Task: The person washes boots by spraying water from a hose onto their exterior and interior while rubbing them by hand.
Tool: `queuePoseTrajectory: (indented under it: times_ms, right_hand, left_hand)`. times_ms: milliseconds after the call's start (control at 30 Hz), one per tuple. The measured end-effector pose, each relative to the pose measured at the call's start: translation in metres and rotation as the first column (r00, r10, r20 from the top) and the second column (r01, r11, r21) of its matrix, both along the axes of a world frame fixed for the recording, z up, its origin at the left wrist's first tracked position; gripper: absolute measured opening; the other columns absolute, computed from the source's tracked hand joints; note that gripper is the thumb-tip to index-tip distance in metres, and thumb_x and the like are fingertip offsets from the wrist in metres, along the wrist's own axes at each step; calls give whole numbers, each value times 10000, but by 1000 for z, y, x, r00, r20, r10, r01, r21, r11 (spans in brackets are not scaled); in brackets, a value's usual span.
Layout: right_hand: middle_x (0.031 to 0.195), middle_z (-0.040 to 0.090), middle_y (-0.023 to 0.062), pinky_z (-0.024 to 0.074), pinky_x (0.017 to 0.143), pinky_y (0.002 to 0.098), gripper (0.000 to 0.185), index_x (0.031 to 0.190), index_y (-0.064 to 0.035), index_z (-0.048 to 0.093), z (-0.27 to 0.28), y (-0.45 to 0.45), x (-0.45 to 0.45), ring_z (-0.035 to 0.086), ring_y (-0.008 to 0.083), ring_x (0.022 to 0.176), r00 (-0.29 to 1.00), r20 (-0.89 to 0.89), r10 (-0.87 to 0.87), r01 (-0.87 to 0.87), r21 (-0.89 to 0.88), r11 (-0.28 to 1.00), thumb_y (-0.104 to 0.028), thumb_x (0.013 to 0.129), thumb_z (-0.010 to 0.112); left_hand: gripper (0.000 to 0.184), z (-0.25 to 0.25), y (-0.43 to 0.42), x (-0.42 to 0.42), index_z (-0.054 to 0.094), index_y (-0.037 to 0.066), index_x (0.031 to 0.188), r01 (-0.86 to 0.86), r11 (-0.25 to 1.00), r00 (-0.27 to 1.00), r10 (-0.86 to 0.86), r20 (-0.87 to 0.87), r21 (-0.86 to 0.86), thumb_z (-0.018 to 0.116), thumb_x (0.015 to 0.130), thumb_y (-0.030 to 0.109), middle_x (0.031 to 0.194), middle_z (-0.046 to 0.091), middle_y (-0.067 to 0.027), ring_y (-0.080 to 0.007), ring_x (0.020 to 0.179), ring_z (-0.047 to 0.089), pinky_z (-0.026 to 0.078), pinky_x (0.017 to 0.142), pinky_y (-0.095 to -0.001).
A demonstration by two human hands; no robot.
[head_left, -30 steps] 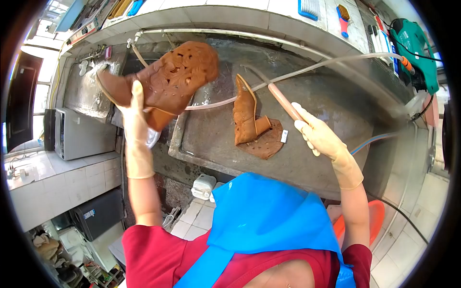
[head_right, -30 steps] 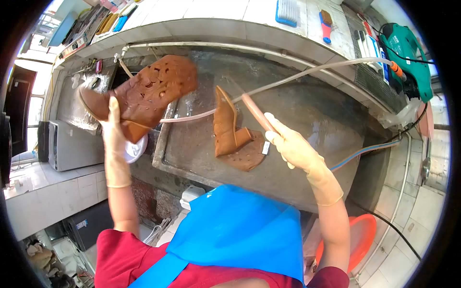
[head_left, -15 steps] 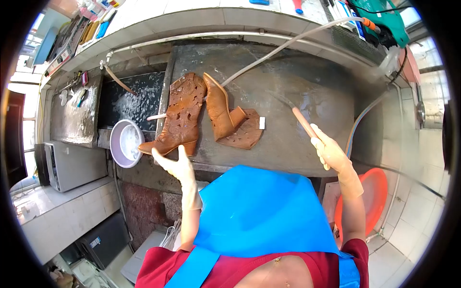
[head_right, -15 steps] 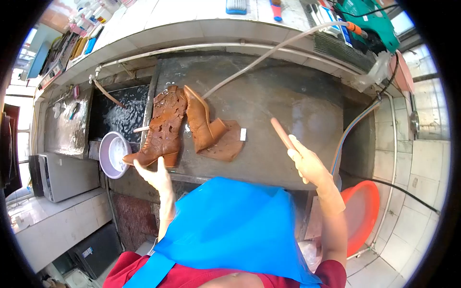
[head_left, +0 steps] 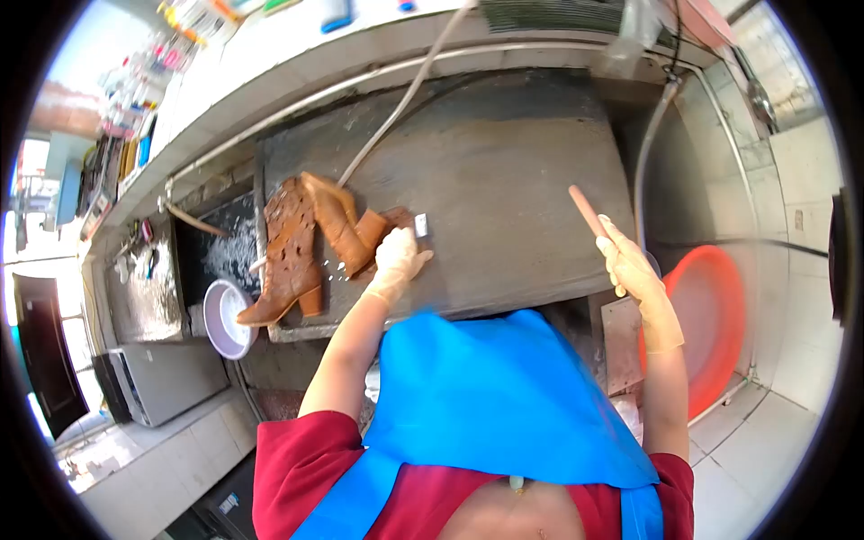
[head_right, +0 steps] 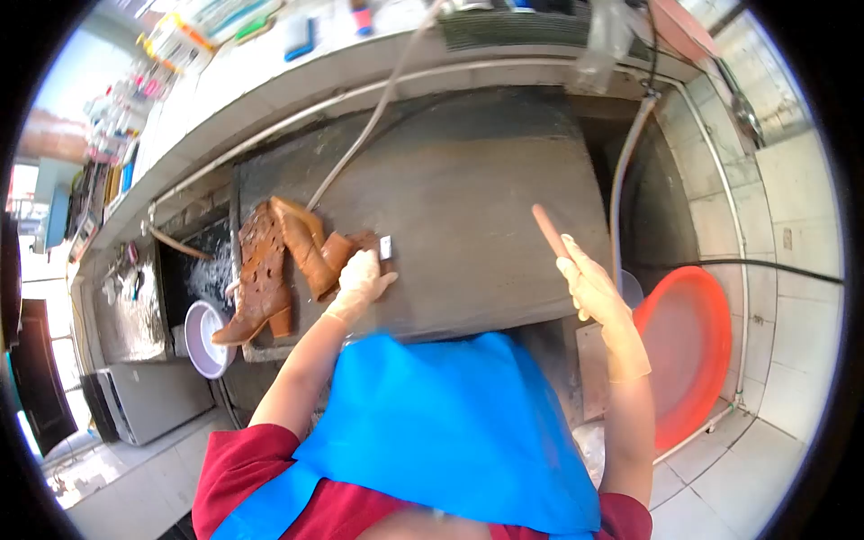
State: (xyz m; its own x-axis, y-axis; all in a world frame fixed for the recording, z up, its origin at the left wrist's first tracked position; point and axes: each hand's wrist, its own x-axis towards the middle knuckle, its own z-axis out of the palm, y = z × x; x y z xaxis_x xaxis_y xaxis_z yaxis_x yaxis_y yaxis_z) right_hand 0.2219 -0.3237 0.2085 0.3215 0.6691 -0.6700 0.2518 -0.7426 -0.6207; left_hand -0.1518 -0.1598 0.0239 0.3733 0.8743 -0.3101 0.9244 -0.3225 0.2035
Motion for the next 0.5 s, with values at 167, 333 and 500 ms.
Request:
queuePoseTrajectory:
  times_ms: [167, 333, 500]
  right_hand:
    - [680, 421, -53, 373, 419, 218, 596, 1602, -203, 351, 12, -18, 57, 414, 42, 505, 975, -194, -107, 127, 95, 987, -359, 1062, 548]
    - [658, 397, -62, 346, 411, 216, 603, 1612, -202, 326, 18, -24, 106, 401, 39, 497, 918, -366, -152, 201, 99, 975, -356, 1068, 535]
    - [639, 407, -64, 346, 408, 218, 581, 1614, -215, 320, 9, -35, 144, 402, 39, 497, 880, -464, -97, 197, 173, 965, -346, 1082, 515]
  left_hand:
    - [281, 1, 36, -12, 755, 64, 1008, -105, 995, 988, 104, 116, -3, 568, 955, 267, 1060, 728, -177, -377, 1084, 666, 520, 946, -466]
    - [185, 149, 74, 50, 726, 93, 1008, -108, 902, 950, -29, 310, 418, 611, 937, 219, 998, 715, -178, -352, 928, 681, 523, 854, -433]
    - [152, 282, 143, 127, 696, 44, 1024, -151, 832, 839, -178, 515, 534, 553, 1026, 93, 1001, 745, -104, -217, 933, 709, 555, 823, -338]
